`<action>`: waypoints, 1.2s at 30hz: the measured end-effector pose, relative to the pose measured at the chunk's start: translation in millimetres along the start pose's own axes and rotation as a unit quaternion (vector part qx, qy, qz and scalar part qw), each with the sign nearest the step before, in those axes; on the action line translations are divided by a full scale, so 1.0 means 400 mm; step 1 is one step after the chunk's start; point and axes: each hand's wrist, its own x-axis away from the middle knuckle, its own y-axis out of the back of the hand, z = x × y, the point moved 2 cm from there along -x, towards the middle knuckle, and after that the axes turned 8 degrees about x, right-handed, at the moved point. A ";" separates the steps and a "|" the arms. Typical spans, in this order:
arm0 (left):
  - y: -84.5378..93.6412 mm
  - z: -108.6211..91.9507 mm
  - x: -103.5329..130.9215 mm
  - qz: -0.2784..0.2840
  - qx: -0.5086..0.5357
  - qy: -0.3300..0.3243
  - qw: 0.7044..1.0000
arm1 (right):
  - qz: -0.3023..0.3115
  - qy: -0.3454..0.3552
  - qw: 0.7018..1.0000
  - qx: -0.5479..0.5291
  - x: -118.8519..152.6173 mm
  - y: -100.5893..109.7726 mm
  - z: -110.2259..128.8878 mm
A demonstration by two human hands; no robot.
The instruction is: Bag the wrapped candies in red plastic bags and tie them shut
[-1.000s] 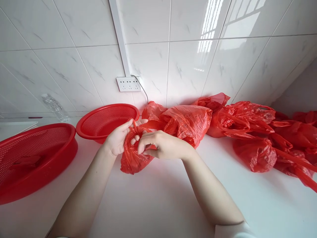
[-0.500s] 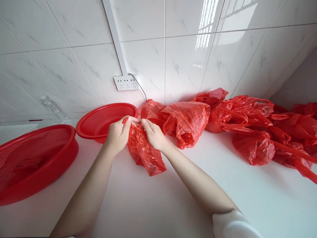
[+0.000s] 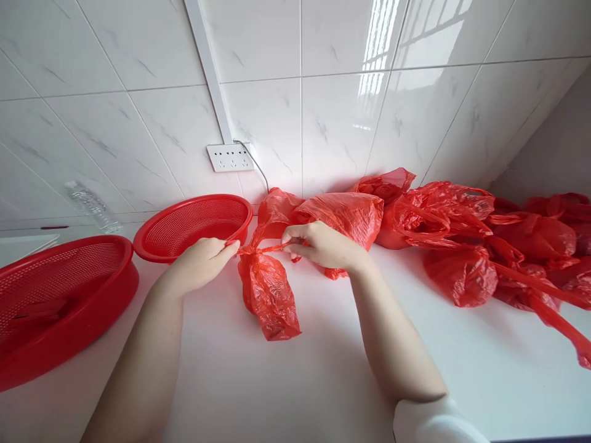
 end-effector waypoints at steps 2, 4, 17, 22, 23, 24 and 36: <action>0.010 0.012 0.003 0.059 0.011 0.056 0.997 | 0.049 0.014 0.998 0.021 0.022 0.028 -0.002; 0.021 0.021 0.005 0.092 0.012 0.098 0.991 | 0.080 -0.009 0.997 0.015 0.042 0.049 -0.017; 0.038 0.098 -0.025 0.214 -0.015 0.284 0.934 | 0.120 -0.262 0.954 0.085 0.124 0.103 -0.175; 0.073 0.064 -0.010 0.153 -0.034 0.190 0.969 | -0.012 -0.196 0.960 0.199 0.073 0.050 -0.080; 0.077 0.059 -0.008 0.132 -0.049 0.181 0.973 | 0.019 -0.187 0.961 0.200 0.059 0.019 -0.060; 0.078 0.054 -0.007 0.118 -0.064 0.175 0.975 | 0.065 -0.172 0.963 0.196 0.046 -0.017 -0.042; 0.056 0.067 -0.040 0.130 -0.168 0.176 0.961 | 0.101 -0.099 0.962 0.232 0.124 -0.120 -0.055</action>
